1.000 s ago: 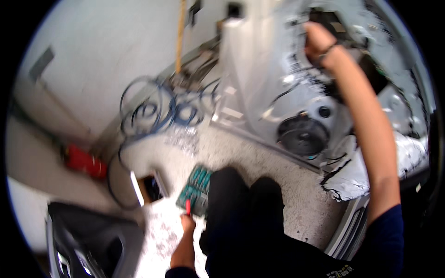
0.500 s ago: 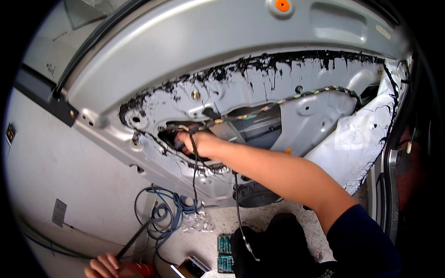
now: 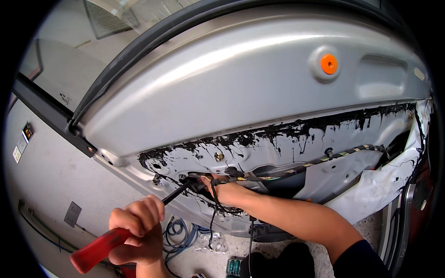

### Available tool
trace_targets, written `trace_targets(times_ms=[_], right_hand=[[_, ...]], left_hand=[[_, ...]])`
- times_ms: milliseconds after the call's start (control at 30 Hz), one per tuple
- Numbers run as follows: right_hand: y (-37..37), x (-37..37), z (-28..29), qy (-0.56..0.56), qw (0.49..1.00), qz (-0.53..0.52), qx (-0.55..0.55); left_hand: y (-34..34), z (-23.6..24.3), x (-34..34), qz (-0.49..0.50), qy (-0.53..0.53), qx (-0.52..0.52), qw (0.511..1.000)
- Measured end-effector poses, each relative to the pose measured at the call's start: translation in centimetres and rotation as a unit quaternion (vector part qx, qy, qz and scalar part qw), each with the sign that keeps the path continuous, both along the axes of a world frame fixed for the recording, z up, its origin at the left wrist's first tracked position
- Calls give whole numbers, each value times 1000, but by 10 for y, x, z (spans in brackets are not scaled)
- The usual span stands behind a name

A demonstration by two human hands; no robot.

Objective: The person removes a car door lock actuator from the door frame using a pry bar to lever internal components, then disconnects the mechanical cables and electrical connector by hand.

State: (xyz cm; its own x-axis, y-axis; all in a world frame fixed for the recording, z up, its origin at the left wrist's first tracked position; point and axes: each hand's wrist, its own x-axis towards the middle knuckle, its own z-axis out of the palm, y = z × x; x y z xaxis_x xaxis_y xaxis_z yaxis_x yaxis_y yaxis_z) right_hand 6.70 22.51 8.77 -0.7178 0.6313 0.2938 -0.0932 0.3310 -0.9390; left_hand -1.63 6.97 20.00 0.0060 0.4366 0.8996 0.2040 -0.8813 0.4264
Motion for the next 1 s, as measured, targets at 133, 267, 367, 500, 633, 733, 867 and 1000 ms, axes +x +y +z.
trace_targets(times_ms=[133,267,367,500,633,733,867,1000], right_hand=[[0,2,1,-3,1000,4,12],[2,2,0,-3,1000,4,14],[3,4,-1,-5,1000,3,17],[3,2,0,-2,1000,1,21],[3,2,3,1,1000,-2,27],[2,4,4,5,1000,-1,29],[2,3,4,6,999,1,33],[1,3,3,7,999,2,35]], left_hand=[[10,11,-1,-32,42,-42,998],[10,8,3,1,23,-33,999],[14,-4,7,28,19,-16,999],[16,-8,11,83,-1,-31,996],[23,8,24,101,19,-70,992],[26,12,28,112,54,-79,989],[29,10,39,154,52,-42,986],[28,9,41,197,58,-25,978]])
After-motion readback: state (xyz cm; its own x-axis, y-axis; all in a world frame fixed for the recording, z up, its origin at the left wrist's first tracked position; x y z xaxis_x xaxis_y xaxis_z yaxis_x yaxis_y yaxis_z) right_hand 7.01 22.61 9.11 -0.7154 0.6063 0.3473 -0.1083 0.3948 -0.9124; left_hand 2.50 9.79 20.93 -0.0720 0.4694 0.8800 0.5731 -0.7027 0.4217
